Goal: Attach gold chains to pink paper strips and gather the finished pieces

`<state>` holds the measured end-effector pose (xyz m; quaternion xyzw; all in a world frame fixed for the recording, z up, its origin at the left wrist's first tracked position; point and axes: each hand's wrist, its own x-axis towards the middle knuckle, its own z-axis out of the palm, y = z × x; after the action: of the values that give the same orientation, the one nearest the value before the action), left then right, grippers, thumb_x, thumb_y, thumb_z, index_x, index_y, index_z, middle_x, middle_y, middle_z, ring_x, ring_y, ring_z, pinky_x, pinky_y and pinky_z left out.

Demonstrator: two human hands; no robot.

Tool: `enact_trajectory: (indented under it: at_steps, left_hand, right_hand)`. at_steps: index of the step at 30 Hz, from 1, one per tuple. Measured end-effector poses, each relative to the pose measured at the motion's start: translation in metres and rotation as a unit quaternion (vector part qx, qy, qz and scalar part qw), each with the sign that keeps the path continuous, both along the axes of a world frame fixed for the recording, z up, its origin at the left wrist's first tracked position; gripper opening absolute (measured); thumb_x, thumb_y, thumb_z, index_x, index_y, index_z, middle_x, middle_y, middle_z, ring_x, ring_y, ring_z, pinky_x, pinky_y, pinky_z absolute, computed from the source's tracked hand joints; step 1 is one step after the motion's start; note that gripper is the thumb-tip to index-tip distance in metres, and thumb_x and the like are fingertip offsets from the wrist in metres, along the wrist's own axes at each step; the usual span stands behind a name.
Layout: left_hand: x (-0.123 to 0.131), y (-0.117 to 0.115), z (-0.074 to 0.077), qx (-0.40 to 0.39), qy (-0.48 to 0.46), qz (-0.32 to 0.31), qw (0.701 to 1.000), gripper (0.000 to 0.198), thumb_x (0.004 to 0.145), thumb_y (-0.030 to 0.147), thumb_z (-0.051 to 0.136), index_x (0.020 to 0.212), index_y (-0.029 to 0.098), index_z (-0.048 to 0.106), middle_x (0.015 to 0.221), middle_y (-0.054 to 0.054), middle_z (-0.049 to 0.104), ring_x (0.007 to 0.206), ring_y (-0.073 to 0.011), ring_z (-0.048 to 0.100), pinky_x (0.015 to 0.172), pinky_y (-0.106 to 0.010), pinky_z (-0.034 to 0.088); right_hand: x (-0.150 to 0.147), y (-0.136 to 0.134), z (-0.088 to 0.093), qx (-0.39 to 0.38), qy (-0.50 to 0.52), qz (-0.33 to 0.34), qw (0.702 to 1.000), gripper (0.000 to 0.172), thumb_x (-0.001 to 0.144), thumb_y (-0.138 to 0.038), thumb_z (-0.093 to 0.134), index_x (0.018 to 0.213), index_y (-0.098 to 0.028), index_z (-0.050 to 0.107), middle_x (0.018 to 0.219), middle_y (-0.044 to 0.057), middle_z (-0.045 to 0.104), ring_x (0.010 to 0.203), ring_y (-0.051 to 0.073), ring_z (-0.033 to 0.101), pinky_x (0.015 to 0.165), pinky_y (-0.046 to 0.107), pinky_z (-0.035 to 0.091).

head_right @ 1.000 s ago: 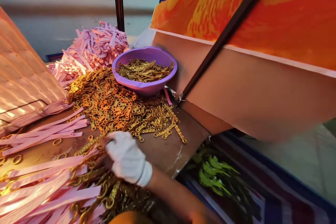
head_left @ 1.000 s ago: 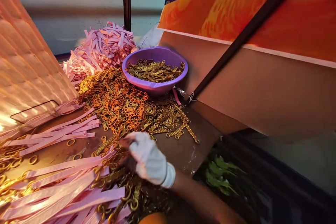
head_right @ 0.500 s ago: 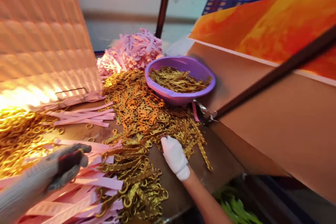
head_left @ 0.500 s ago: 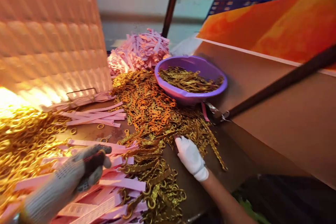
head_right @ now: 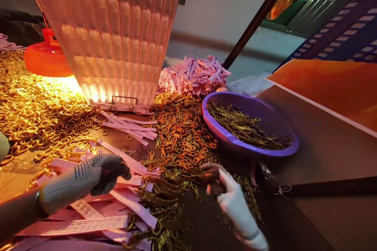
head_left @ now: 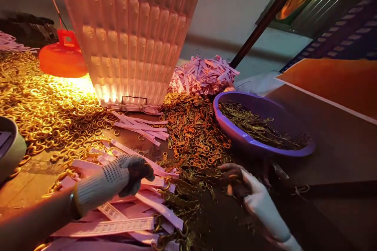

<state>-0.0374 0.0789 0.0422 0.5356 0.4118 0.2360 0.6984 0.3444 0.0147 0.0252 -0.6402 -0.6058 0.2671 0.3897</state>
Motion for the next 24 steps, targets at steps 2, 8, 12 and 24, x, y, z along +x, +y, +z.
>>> enact_trajectory:
  at_steps: [2,8,12,24]
  left_hand:
    - [0.003,0.0,0.001,0.033,0.033,0.006,0.999,0.04,0.085,0.051,0.057,0.087,0.012,0.065,0.053,0.0,0.053,0.04,-0.0065,0.037,0.038,-0.019,0.025]
    - [0.008,0.002,-0.003,0.201,0.081,0.028,0.976,0.034,0.085,0.026,0.055,0.115,0.015,0.066,0.072,-0.002,0.062,0.055,-0.0089,0.047,0.048,-0.019,0.037]
    - [0.01,0.003,-0.008,0.227,0.021,0.042,0.973,0.073,0.072,0.013,0.05,0.144,0.016,0.044,0.065,0.005,0.052,0.053,-0.0097,0.044,0.046,-0.019,0.039]
    - [0.023,0.005,-0.002,0.079,-0.055,0.096,0.991,0.065,0.078,0.025,0.069,0.139,0.018,0.048,0.07,0.001,0.059,0.048,-0.0082,0.044,0.043,-0.02,0.031]
  right_hand:
    - [-0.042,0.007,0.005,-0.016,0.119,0.028,0.992,0.033,0.081,-0.026,0.056,0.111,-0.015,0.066,0.087,0.007,0.064,0.064,0.015,0.055,0.055,0.024,0.047]
    - [-0.135,0.032,0.02,-0.037,0.157,0.28,0.946,0.022,0.092,-0.034,0.058,0.09,-0.017,0.071,0.077,0.003,0.063,0.071,0.015,0.054,0.066,0.024,0.049]
    - [-0.157,0.045,0.029,0.067,0.024,0.257,0.964,0.029,0.091,-0.019,0.049,0.115,-0.019,0.066,0.093,0.006,0.067,0.082,0.017,0.058,0.081,0.028,0.049]
    - [-0.179,0.043,0.019,0.226,-0.282,0.203,0.91,0.006,0.076,-0.022,0.052,0.071,-0.02,0.052,0.064,0.001,0.055,0.057,0.015,0.044,0.055,0.033,0.018]
